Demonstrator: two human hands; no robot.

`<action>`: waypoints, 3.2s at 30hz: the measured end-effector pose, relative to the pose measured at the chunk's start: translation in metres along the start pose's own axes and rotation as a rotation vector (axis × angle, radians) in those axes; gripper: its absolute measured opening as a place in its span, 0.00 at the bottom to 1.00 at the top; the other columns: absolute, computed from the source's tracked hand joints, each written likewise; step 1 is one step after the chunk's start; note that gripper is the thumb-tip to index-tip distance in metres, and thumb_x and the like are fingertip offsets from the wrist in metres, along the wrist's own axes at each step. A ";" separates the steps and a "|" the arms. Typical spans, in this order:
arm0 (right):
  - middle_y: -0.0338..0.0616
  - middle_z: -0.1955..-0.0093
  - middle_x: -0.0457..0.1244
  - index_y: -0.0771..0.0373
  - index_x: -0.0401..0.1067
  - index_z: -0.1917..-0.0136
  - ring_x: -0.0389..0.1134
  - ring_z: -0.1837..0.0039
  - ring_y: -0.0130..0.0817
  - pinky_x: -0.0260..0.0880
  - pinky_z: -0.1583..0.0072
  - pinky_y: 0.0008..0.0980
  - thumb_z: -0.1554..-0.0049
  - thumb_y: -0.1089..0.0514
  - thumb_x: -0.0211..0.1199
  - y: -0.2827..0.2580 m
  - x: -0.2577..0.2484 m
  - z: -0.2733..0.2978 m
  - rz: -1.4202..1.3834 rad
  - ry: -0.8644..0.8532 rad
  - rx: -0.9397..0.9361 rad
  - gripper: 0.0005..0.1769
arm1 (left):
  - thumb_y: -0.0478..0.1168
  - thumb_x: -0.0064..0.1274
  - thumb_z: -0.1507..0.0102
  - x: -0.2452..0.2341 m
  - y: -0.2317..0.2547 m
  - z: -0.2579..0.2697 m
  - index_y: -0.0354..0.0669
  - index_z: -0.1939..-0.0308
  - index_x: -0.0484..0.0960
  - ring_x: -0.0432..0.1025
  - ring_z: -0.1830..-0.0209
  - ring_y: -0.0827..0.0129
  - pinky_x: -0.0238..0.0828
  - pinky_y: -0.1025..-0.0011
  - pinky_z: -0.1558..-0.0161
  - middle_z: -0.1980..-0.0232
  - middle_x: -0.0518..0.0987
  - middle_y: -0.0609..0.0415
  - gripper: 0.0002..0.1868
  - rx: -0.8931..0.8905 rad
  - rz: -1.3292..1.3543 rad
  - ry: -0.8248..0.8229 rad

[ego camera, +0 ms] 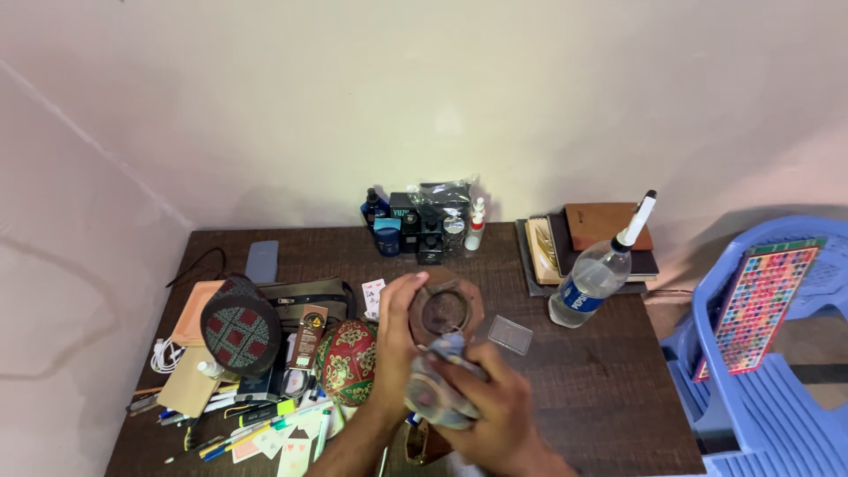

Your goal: The person wipes several small items on a cluttered desk using a patterned cloth, including a black rectangular device, a blue bottle, a teal box, a white bottle, and a small brown container. The person then wipes a smartphone and places it on the desk.

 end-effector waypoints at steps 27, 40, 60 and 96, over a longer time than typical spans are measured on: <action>0.44 0.59 0.68 0.66 0.78 0.52 0.67 0.59 0.31 0.68 0.54 0.29 0.49 0.56 0.67 0.115 -0.024 -0.005 -0.522 0.067 0.610 0.14 | 0.51 0.78 0.65 0.061 0.023 0.031 0.46 0.27 0.60 0.72 0.32 0.57 0.64 0.54 0.31 0.32 0.75 0.48 0.65 -0.464 0.514 -0.395; 0.40 0.43 0.63 0.62 0.73 0.40 0.69 0.46 0.31 0.71 0.44 0.30 0.44 0.58 0.65 0.095 -0.008 -0.002 -0.331 -0.035 0.620 0.18 | 0.40 0.81 0.64 0.049 0.012 0.026 0.43 0.35 0.67 0.72 0.41 0.63 0.70 0.62 0.38 0.43 0.70 0.53 0.56 -0.378 0.309 -0.467; 0.51 0.50 0.66 0.70 0.73 0.41 0.64 0.51 0.34 0.64 0.49 0.35 0.36 0.55 0.56 0.118 0.026 0.103 -0.848 0.434 1.200 0.17 | 0.44 0.66 0.46 0.070 -0.004 0.069 0.46 0.26 0.48 0.74 0.49 0.62 0.73 0.62 0.45 0.44 0.73 0.45 0.53 -0.438 0.687 -0.186; 0.55 0.46 0.71 0.67 0.63 0.28 0.73 0.47 0.38 0.74 0.48 0.33 0.44 0.64 0.64 0.268 0.011 0.116 -0.967 -0.179 0.881 0.31 | 0.55 0.72 0.50 0.176 -0.081 0.086 0.46 0.31 0.64 0.69 0.41 0.53 0.73 0.57 0.40 0.42 0.66 0.42 0.49 -0.908 0.114 0.025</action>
Point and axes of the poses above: each hand's wrist, its own z-axis away from the middle knuckle, its own x-axis out of the palm, y = z × x, the point moved 9 cm from there along -z, towards the middle knuckle
